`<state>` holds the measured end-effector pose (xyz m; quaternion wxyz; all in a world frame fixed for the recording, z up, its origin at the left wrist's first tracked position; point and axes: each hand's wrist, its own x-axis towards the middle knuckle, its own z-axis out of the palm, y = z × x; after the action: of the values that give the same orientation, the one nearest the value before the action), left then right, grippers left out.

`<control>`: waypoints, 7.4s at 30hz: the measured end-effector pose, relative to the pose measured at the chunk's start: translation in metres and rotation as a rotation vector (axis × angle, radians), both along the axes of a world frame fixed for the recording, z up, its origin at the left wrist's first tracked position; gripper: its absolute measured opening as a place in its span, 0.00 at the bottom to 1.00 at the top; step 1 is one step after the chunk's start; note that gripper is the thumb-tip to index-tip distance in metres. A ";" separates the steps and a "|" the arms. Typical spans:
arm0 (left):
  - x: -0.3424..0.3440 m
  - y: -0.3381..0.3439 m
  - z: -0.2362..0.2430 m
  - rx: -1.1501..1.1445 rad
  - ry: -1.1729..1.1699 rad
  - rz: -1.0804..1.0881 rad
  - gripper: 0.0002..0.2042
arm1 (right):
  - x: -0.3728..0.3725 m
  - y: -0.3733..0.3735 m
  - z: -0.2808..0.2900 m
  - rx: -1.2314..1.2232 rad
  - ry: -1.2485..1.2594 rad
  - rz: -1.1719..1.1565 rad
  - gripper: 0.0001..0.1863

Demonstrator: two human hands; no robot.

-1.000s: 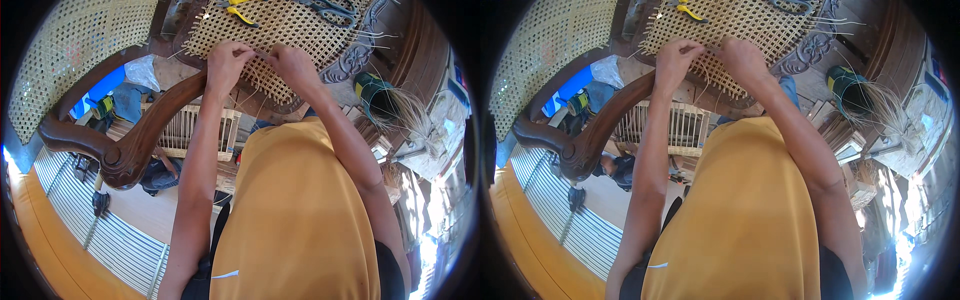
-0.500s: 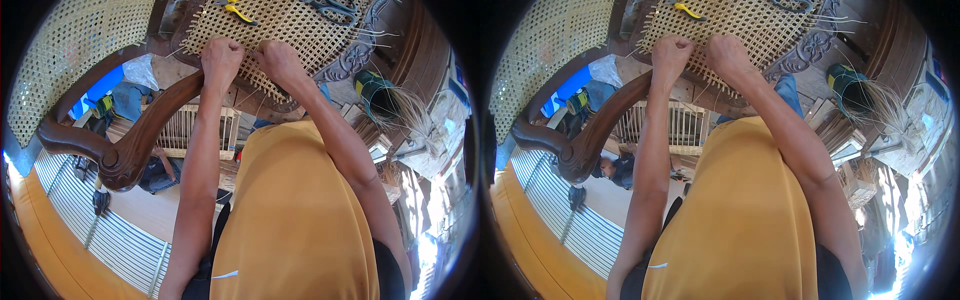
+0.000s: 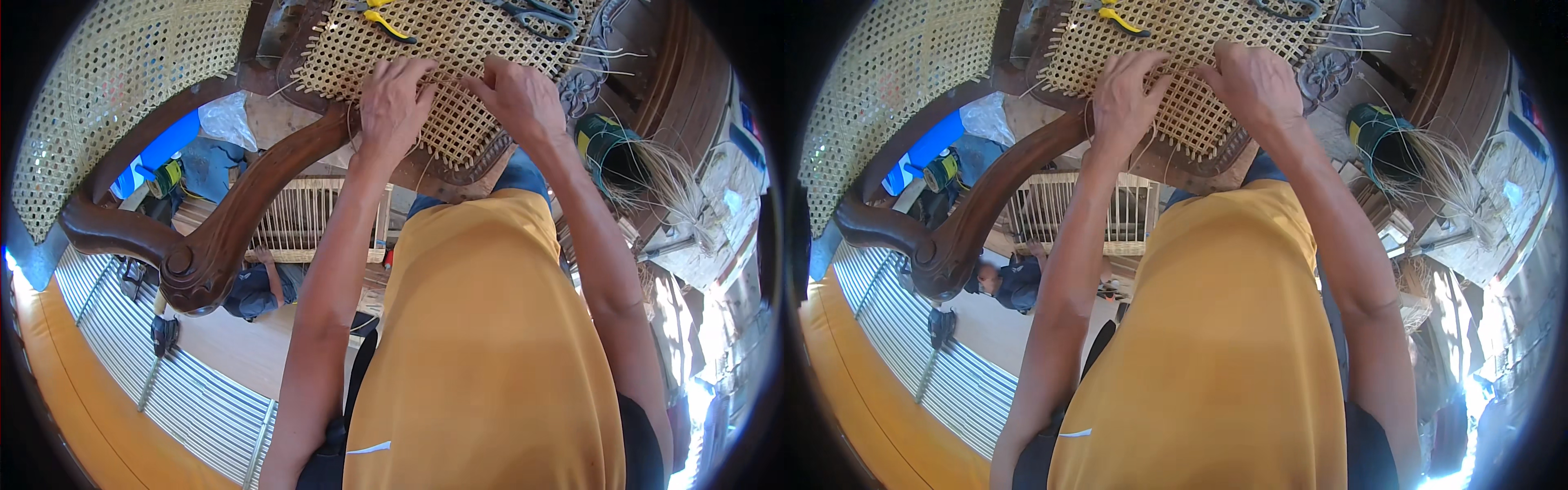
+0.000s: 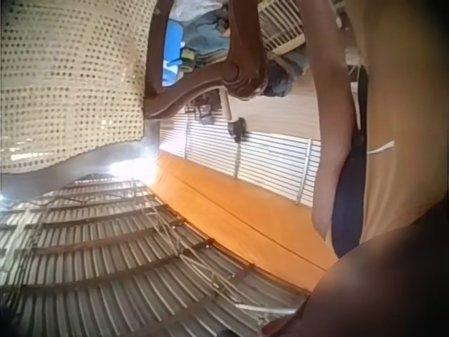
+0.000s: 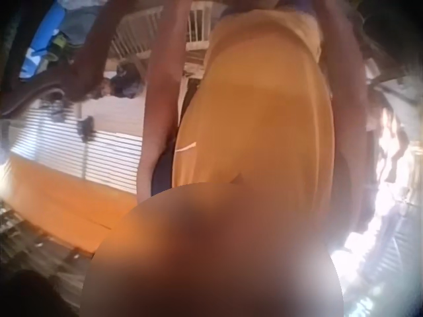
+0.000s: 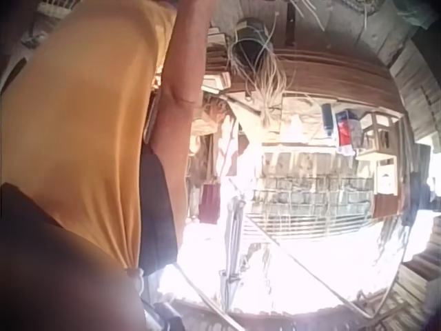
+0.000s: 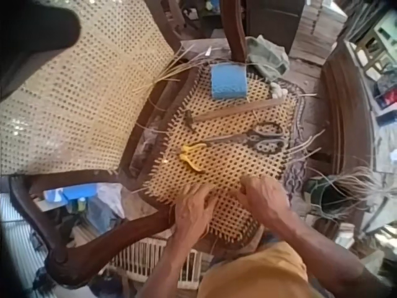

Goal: The recorder is weaving rattan strips into the seat of a wooden chair frame.

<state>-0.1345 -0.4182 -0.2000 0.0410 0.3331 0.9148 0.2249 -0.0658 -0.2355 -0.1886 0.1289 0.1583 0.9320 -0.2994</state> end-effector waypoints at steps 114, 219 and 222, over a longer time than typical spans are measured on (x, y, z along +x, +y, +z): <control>-0.002 -0.011 0.056 -0.281 -0.252 0.550 0.21 | -0.011 -0.027 -0.005 -0.029 0.134 0.368 0.11; 0.147 -0.104 0.119 0.440 -1.138 0.039 0.07 | 0.100 -0.041 0.171 -0.359 -0.311 0.445 0.12; 0.137 -0.145 0.117 0.429 -1.048 0.142 0.06 | 0.109 -0.007 0.183 -0.413 -0.498 0.169 0.10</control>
<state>0.0026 -0.5632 -0.0831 0.4055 0.1157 0.7263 0.5429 0.0433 -0.2422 -0.0054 0.4064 0.1193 0.8012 -0.4226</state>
